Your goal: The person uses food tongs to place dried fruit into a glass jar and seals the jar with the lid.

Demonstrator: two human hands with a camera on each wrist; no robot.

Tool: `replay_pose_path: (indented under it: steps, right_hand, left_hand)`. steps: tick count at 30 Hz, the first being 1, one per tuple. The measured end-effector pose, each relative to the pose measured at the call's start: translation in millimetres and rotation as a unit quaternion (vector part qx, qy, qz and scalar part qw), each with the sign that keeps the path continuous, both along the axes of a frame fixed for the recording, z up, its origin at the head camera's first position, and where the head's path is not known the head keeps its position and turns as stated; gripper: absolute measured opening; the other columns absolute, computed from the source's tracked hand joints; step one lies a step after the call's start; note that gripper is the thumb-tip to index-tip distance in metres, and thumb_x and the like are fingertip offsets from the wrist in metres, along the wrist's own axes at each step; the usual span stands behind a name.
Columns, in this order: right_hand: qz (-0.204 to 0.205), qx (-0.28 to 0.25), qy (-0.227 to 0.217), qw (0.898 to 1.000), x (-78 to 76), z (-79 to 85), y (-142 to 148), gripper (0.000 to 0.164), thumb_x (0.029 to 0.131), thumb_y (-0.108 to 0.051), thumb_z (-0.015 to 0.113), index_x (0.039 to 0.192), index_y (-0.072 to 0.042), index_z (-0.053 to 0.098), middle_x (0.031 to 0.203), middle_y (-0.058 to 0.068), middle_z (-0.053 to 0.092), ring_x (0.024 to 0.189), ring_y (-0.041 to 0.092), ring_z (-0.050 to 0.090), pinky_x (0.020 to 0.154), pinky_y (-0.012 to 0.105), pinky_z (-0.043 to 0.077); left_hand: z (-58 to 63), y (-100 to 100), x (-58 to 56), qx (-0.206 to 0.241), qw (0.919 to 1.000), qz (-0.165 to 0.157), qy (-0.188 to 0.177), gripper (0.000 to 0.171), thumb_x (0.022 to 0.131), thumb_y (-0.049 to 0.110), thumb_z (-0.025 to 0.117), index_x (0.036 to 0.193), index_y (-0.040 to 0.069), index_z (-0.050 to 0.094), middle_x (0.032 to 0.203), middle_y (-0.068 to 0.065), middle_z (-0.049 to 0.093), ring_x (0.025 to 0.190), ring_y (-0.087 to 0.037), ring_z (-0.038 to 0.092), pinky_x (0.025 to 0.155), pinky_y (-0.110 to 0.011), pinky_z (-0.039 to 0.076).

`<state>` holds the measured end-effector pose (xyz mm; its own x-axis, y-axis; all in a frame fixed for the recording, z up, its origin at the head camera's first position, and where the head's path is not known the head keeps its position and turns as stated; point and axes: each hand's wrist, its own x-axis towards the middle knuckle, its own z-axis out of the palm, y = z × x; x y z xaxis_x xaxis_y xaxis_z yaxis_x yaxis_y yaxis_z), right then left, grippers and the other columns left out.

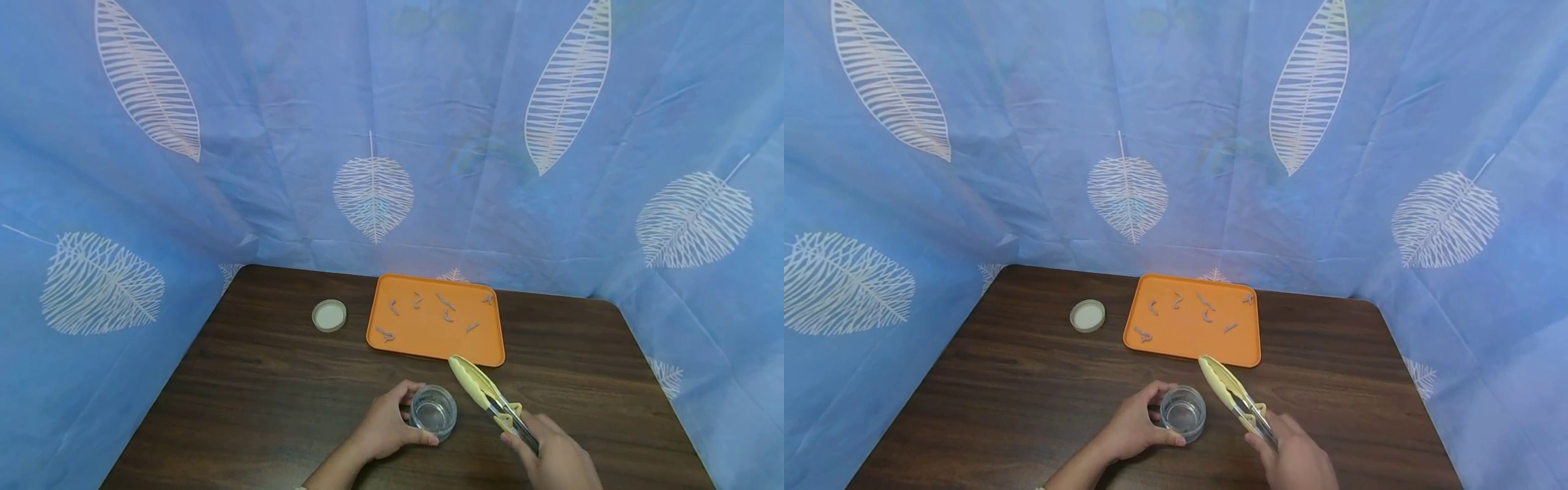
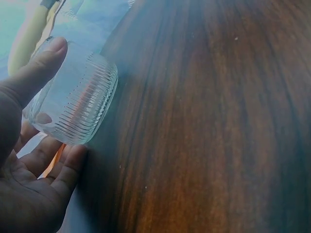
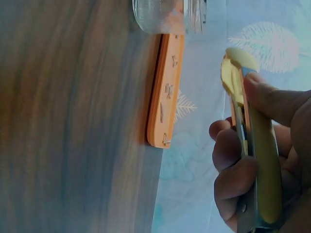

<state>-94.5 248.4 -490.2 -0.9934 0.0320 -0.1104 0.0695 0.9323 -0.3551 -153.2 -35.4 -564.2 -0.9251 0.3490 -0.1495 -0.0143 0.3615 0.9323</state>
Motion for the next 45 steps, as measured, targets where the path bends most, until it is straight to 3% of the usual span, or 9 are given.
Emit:
replay_pose_path:
  steps: [9, 14, 21, 25, 29, 35, 41, 45]
  right_hand:
    - [0.001, 0.014, 0.039, 0.999, 18.1, -7.9, -6.7, 0.056, 0.087, -0.037, 0.091, 0.129, -0.002, 0.076, 0.097, -0.004, 0.075, 0.065, 0.002, 0.046, 0.055, 0.022, 0.041]
    - [0.015, 0.036, 0.042, 0.998, 26.8, -12.0, -5.9, 0.053, 0.086, -0.043, 0.091, 0.127, -0.011, 0.078, 0.097, -0.008, 0.075, 0.066, -0.001, 0.046, 0.055, 0.021, 0.041]
    - [0.01, 0.026, 0.032, 0.999, 33.8, -13.1, -4.8, 0.051, 0.084, -0.05, 0.092, 0.125, -0.023, 0.079, 0.102, -0.011, 0.075, 0.069, -0.004, 0.048, 0.059, 0.022, 0.043]
    - [0.004, 0.033, 0.022, 0.999, 32.6, -12.4, -4.8, 0.061, 0.08, -0.056, 0.092, 0.128, -0.021, 0.077, 0.102, -0.011, 0.074, 0.073, -0.003, 0.052, 0.061, 0.023, 0.045]
    - [-0.002, 0.031, 0.044, 0.999, 33.1, -11.8, -5.4, 0.072, 0.075, -0.057, 0.095, 0.13, -0.015, 0.075, 0.1, -0.009, 0.071, 0.071, -0.001, 0.053, 0.059, 0.022, 0.044]
    - [-0.019, 0.023, 0.081, 0.996, 33.3, -9.7, -8.5, 0.1, 0.069, -0.057, 0.098, 0.137, 0.008, 0.066, 0.104, 0.004, 0.07, 0.074, 0.01, 0.061, 0.057, 0.027, 0.049]
    - [-0.048, 0.012, 0.062, 0.997, 32.6, -7.4, -12.4, 0.106, 0.064, -0.06, 0.1, 0.138, 0.006, 0.065, 0.099, 0.005, 0.065, 0.069, 0.011, 0.05, 0.056, 0.027, 0.043]
    - [-0.054, -0.004, 0.037, 0.998, 29.0, -2.9, -12.7, 0.106, 0.066, -0.062, 0.099, 0.141, 0.005, 0.062, 0.101, 0.005, 0.065, 0.069, 0.011, 0.046, 0.057, 0.025, 0.039]
  left_hand:
    - [-0.1, 0.5, 0.0, -0.001, 1.0, 0.002, 0.006, 0.08, 0.071, 0.026, 0.105, 0.141, 0.022, 0.066, 0.132, -0.003, 0.072, 0.111, -0.011, 0.063, 0.088, -0.022, 0.057]
    - [0.4, 1.3, 0.9, 0.002, 1.0, 0.002, 0.01, 0.081, 0.071, 0.023, 0.104, 0.142, 0.02, 0.065, 0.131, -0.005, 0.072, 0.109, -0.011, 0.064, 0.088, -0.024, 0.059]
    - [2.3, 0.6, 1.4, 0.004, 0.9999, -0.002, 0.009, 0.08, 0.073, 0.02, 0.103, 0.142, 0.019, 0.065, 0.128, -0.005, 0.072, 0.108, -0.014, 0.064, 0.087, -0.026, 0.059]
    - [2.4, 0.6, 1.8, 0.008, 0.9999, -0.002, 0.007, 0.08, 0.072, 0.02, 0.104, 0.142, 0.018, 0.065, 0.126, -0.003, 0.072, 0.109, -0.013, 0.064, 0.088, -0.026, 0.059]
    - [1.9, 0.8, 2.3, 0.008, 0.9999, -0.001, 0.011, 0.079, 0.072, 0.02, 0.104, 0.142, 0.019, 0.065, 0.125, 0.001, 0.072, 0.108, -0.011, 0.063, 0.088, -0.025, 0.059]
    - [0.9, -0.2, 1.9, 0.015, 0.9997, -0.011, 0.018, 0.08, 0.073, 0.02, 0.103, 0.143, 0.016, 0.064, 0.128, -0.001, 0.073, 0.109, -0.01, 0.064, 0.09, -0.023, 0.059]
    - [-1.4, -0.7, 0.8, 0.022, 0.9996, -0.012, 0.013, 0.082, 0.073, 0.022, 0.103, 0.144, 0.015, 0.063, 0.127, 0.001, 0.073, 0.108, -0.006, 0.063, 0.091, -0.02, 0.058]
    - [-0.7, -1.2, 0.9, 0.027, 0.9994, -0.015, 0.014, 0.082, 0.073, 0.021, 0.103, 0.144, 0.014, 0.063, 0.126, 0.002, 0.073, 0.109, -0.007, 0.063, 0.092, -0.021, 0.058]
